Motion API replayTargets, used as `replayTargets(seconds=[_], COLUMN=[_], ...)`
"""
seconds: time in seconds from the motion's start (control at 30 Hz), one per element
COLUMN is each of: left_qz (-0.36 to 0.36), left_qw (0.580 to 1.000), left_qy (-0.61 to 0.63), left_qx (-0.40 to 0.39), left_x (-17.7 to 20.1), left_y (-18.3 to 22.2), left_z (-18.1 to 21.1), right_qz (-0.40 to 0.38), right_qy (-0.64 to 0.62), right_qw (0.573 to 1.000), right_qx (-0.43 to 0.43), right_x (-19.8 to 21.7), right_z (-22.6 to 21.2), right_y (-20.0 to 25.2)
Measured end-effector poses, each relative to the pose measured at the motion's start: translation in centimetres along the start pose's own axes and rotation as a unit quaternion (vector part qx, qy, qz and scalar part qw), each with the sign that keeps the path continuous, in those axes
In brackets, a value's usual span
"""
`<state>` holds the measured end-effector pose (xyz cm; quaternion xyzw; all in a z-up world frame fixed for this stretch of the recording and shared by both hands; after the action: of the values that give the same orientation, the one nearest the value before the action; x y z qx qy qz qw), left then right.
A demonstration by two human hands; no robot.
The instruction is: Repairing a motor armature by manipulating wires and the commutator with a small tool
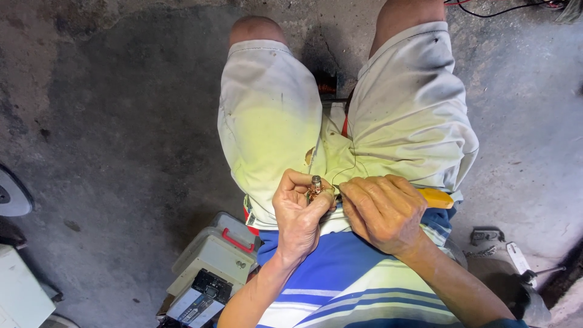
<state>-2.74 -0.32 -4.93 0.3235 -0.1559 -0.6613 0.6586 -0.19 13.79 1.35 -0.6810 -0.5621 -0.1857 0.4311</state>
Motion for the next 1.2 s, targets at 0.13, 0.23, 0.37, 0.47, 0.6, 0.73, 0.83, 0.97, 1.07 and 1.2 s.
replayTargets(seconds=[0.13,0.23,0.37,0.47,0.6,0.73,0.83,0.97,1.07,1.2], left_qz=[-0.005,-0.010,-0.009,-0.007,-0.012,-0.020,-0.018,-0.018,-0.020,-0.018], left_qw=[1.000,0.999,0.999,0.999,0.997,0.995,0.995,0.995,0.995,0.994], left_qy=[-0.014,-0.028,-0.042,-0.048,-0.070,-0.091,-0.090,-0.094,-0.097,-0.101], left_qx=[-0.009,-0.012,-0.019,-0.020,-0.023,-0.027,-0.025,-0.026,-0.027,-0.030], left_x=[0.1,0.2,0.3,0.4,0.4,0.3,0.1,0.2,0.2,0.2], left_y=[0.0,-0.1,-0.2,-0.1,0.0,0.0,0.0,0.0,0.0,0.0], left_z=[-0.1,-0.2,-0.3,-0.4,-0.4,-0.2,0.0,-0.3,-0.2,-0.2], right_qz=[0.005,0.011,0.008,0.004,0.001,0.009,0.008,0.008,0.014,0.016], right_qy=[-0.001,-0.001,-0.006,-0.010,-0.017,-0.013,-0.015,-0.018,-0.020,-0.015], right_qw=[1.000,1.000,1.000,1.000,1.000,1.000,1.000,1.000,0.999,1.000], right_qx=[0.003,0.003,0.006,0.008,0.011,0.018,0.022,0.024,0.024,0.021], right_x=[0.0,0.1,-0.2,-0.3,-0.4,-0.3,-0.3,-0.3,-0.3,-0.5], right_z=[0.0,0.1,0.3,0.3,0.3,0.6,0.5,0.5,0.6,0.6], right_y=[0.0,0.1,0.4,0.8,1.2,1.2,1.3,1.5,1.5,1.8])
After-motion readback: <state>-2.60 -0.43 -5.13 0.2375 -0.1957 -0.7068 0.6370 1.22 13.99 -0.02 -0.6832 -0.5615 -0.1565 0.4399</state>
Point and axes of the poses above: each hand's wrist, its own y-axis away from the middle knuckle, its own x-axis out of the back of the hand, z = x × y, the point moved 5 cm from there along -y, towards the middle knuckle, and after that the axes turned 7 degrees about -y, right-handed, at the moved point
